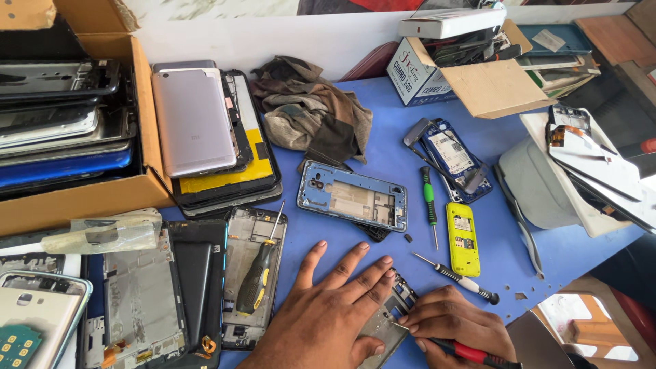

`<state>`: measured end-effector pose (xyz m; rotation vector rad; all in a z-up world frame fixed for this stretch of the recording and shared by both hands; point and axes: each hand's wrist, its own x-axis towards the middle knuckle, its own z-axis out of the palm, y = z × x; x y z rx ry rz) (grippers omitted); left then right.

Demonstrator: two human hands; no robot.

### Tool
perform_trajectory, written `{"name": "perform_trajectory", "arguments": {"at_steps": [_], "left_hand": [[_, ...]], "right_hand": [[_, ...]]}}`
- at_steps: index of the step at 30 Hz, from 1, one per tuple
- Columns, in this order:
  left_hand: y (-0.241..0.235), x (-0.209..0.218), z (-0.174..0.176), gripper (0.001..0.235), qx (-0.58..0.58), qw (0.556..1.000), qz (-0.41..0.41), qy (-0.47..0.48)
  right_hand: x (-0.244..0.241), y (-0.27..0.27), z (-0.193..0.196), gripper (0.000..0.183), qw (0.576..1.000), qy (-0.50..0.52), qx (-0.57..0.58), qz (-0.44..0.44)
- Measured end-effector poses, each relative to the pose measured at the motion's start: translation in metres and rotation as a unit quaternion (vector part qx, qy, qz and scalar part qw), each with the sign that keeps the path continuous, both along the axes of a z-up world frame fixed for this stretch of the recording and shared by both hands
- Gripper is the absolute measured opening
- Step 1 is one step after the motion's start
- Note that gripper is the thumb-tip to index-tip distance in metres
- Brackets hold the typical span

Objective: The person uses a screwdriver to remove screws from a disassembled smartphone chassis on a cluttered workbench. They then use a red-handled tool to pry and adjust internal components within the phone frame. The person continues to manipulate the phone parts with both hands while other disassembled phones and tools remain on the table.

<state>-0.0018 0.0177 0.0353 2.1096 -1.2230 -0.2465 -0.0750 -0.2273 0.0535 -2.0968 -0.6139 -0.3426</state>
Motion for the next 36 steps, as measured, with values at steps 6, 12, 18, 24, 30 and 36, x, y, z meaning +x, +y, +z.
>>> {"name": "perform_trajectory", "arguments": {"at_steps": [6, 12, 18, 24, 30, 36], "left_hand": [[-0.001, 0.0, -0.003, 0.087, 0.003, 1.0, 0.005, -0.016], [-0.003, 0.001, -0.006, 0.085, 0.004, 1.0, 0.005, -0.004], [-0.004, 0.001, -0.012, 0.081, -0.004, 1.0, 0.007, -0.005], [-0.008, 0.002, -0.017, 0.083, -0.006, 0.999, 0.011, -0.029], [-0.009, 0.002, -0.024, 0.084, -0.003, 1.0, 0.007, -0.024], [-0.012, 0.001, -0.031, 0.086, -0.001, 1.0, 0.004, -0.014]], "right_hand": [[0.0, 0.002, 0.0, 0.012, 1.0, 0.002, -0.007, -0.005], [-0.001, 0.006, -0.004, 0.013, 0.999, -0.018, -0.021, -0.03], [0.001, 0.001, -0.008, 0.013, 0.999, -0.008, -0.034, -0.033], [0.0, -0.006, -0.013, 0.013, 0.998, 0.031, -0.044, -0.026], [0.003, -0.014, -0.02, 0.012, 0.998, 0.031, -0.046, 0.007], [0.002, -0.014, -0.023, 0.014, 0.996, 0.043, -0.078, -0.013]]}}
